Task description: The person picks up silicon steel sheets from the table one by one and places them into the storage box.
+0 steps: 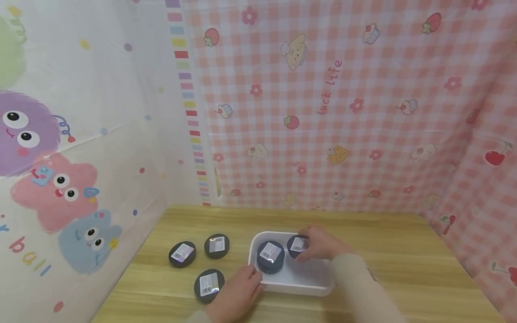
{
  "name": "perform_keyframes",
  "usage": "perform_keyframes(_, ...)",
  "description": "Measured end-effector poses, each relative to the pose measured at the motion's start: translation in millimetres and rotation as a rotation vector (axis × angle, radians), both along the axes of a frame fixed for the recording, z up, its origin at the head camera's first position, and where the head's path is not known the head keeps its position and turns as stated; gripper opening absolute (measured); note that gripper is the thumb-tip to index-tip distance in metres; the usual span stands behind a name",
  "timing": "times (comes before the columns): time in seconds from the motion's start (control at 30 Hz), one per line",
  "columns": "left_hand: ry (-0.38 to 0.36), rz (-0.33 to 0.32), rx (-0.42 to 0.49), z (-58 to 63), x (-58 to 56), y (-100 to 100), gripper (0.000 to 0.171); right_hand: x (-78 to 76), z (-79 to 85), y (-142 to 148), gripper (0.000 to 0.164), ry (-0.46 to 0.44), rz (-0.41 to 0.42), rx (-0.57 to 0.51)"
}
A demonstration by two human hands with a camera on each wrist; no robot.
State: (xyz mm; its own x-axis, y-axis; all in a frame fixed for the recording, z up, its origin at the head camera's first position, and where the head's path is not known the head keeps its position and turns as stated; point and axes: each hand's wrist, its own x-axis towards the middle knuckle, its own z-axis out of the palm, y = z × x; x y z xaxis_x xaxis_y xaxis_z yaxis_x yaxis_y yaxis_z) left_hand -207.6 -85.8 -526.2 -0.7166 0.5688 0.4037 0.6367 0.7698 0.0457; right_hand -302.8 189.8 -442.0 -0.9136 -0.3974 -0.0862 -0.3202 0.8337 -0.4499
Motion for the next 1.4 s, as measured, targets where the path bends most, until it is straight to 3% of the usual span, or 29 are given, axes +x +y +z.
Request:
perform_keyframes(0.3,-0.083,0.007,-0.004,-0.8,-0.6,1.0,0.022,-1.6,-1.4,-7.4,0.077,-0.026,-0.011,0.0)
perform_keyframes(0.7,-0.067,0.01,0.001,-1.2,-0.3,0.6,0.021,3.3,-1.9,-10.4,0.071,-0.06,-0.053,0.055)
perform_keyframes(1.13,-0.066,0.009,0.009,-0.1,0.1,2.1,0.021,7.4,-3.5,-9.2,0.082,-0.18,-0.149,0.124)
perform_keyframes(1.4,-0.09,0.018,-0.002,2.7,0.0,2.5,0.021,6.6,-7.0,-9.7,0.053,-0.24,-0.188,0.117)
